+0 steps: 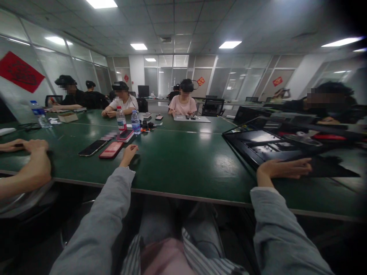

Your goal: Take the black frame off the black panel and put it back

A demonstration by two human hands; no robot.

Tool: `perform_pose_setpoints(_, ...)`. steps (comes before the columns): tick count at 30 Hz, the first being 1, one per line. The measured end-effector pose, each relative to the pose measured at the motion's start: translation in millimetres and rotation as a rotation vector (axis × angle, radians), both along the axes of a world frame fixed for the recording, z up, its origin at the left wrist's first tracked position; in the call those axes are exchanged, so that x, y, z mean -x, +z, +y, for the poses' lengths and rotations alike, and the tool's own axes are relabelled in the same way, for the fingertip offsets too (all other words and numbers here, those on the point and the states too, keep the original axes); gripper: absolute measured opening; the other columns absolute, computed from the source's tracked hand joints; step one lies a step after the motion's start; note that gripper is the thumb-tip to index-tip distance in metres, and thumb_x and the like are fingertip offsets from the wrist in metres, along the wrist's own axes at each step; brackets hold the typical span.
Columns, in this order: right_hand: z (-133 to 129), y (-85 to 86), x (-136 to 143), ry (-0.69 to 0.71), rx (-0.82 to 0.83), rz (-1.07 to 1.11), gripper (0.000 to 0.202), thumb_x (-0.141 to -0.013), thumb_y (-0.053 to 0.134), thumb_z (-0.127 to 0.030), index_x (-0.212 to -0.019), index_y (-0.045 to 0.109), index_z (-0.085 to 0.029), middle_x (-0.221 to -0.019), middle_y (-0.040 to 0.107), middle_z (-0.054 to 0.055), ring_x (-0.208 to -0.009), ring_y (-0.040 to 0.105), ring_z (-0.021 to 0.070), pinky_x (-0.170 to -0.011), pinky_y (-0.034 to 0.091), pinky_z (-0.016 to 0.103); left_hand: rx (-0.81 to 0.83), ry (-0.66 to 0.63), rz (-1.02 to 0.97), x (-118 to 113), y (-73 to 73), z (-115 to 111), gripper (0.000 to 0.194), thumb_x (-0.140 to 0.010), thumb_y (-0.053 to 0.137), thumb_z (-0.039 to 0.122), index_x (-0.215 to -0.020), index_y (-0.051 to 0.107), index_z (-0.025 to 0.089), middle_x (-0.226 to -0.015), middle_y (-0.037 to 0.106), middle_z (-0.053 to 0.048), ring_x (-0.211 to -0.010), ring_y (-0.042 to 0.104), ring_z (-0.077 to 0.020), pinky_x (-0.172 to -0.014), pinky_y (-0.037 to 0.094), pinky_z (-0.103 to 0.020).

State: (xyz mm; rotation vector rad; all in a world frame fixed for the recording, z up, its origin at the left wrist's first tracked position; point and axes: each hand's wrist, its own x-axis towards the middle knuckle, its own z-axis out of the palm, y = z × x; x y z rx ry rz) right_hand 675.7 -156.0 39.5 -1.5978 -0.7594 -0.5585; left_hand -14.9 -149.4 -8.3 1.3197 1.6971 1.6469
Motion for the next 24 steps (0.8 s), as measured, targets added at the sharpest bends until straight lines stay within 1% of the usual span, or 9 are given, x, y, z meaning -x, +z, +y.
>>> perform_pose_setpoints(2, 6, 1.4, 10, -0.065, 0.019, 0.077, 0.082, -0.084, 0.042, -0.015, -0.163, 0.020, -0.012, -0.150, 0.028, 0.036, -0.149, 0.026, 0.0399, -0.112, 0.023, 0.068, 0.007, -0.003, 0.011, -2, 2.4, -2, 0.026, -0.077, 0.069, 0.039, -0.091, 0.068, 0.017, -0.088, 0.075, -0.011, -0.093, 0.072, -0.0261, -0.094, 0.052, -0.040)
perform_pose_setpoints(3, 9, 3.3, 17, -0.041, 0.049, 0.033, 0.081, -0.084, 0.047, -0.017, -0.162, 0.025, -0.012, -0.148, 0.033, 0.035, -0.148, 0.028, 0.0403, -0.113, 0.023, 0.067, 0.009, 0.001, 0.013, -3, 4.1, -3, 0.026, -0.077, 0.069, 0.039, -0.091, 0.068, 0.017, -0.088, 0.075, -0.011, -0.093, 0.072, -0.0262, -0.093, 0.052, -0.040)
perform_pose_setpoints(6, 10, 11.0, 46, 0.152, 0.121, -0.298, 0.070, -0.092, 0.048, -0.025, -0.160, 0.033, -0.014, -0.143, 0.043, 0.030, -0.141, 0.035, 0.0374, -0.116, 0.024, 0.059, 0.004, 0.027, 0.013, -8, 10.7, -8, 0.027, -0.079, 0.070, 0.042, -0.091, 0.068, 0.017, -0.086, 0.075, -0.010, -0.094, 0.071, -0.0269, -0.091, 0.053, -0.040)
perform_pose_setpoints(9, 6, 17.4, 76, 0.288, 0.139, -0.431, 0.062, -0.097, 0.042, -0.031, -0.156, 0.039, -0.015, -0.138, 0.049, 0.025, -0.134, 0.041, 0.0364, -0.114, 0.027, 0.061, -0.011, 0.076, 0.017, -13, 18.0, -14, 0.026, -0.083, 0.068, 0.042, -0.092, 0.067, 0.017, -0.085, 0.074, -0.010, -0.095, 0.070, -0.0271, -0.089, 0.053, -0.038)
perform_pose_setpoints(11, 3, 20.5, 92, 0.335, 0.129, -0.433, 0.061, -0.098, 0.040, -0.034, -0.155, 0.039, -0.012, -0.133, 0.052, 0.024, -0.130, 0.046, 0.0363, -0.112, 0.030, 0.062, -0.034, 0.129, 0.046, -14, 21.6, -18, 0.025, -0.088, 0.063, 0.041, -0.096, 0.067, 0.017, -0.089, 0.074, -0.010, -0.096, 0.070, -0.0263, -0.089, 0.053, -0.037)
perform_pose_setpoints(13, 2, 22.6, 104, 0.368, 0.103, -0.414, 0.062, -0.100, 0.035, -0.037, -0.155, 0.036, -0.009, -0.134, 0.054, 0.025, -0.127, 0.049, 0.0349, -0.111, 0.035, 0.059, -0.068, 0.192, 0.096, -15, 23.6, -21, 0.026, -0.092, 0.058, 0.040, -0.102, 0.067, 0.018, -0.096, 0.074, -0.011, -0.097, 0.070, -0.0254, -0.091, 0.052, -0.037)
perform_pose_setpoints(17, 8, 20.3, 121, 0.480, 0.074, -0.353, 0.067, -0.103, 0.025, -0.041, -0.160, 0.026, -0.006, -0.134, 0.058, 0.025, -0.116, 0.060, 0.0308, -0.105, 0.044, 0.048, -0.135, 0.247, 0.174, -22, 23.5, -20, 0.044, -0.094, 0.058, 0.051, -0.121, 0.062, 0.017, -0.111, 0.072, -0.013, -0.100, 0.069, -0.0249, -0.094, 0.051, -0.038)
perform_pose_setpoints(21, 26, 7.2, 133, 0.629, 0.244, -0.260, 0.070, -0.103, 0.025, -0.043, -0.162, 0.022, -0.006, -0.103, 0.071, 0.016, -0.088, 0.068, 0.0284, -0.088, 0.052, 0.043, -0.176, 0.206, 0.269, -37, 22.6, -19, 0.070, -0.090, 0.065, 0.055, -0.144, 0.044, 0.017, -0.133, 0.062, -0.018, -0.107, 0.068, -0.0252, -0.096, 0.051, -0.040)
perform_pose_setpoints(24, 38, -4.7, 136, 0.656, 0.360, -0.206, 0.067, -0.103, 0.025, -0.042, -0.161, 0.023, -0.008, -0.098, 0.072, 0.014, -0.085, 0.069, 0.0288, -0.085, 0.052, 0.042, -0.191, 0.201, 0.396, -45, 23.4, -21, 0.064, -0.094, 0.061, 0.046, -0.148, 0.042, 0.017, -0.132, 0.063, -0.017, -0.115, 0.066, -0.0271, -0.101, 0.050, -0.041)
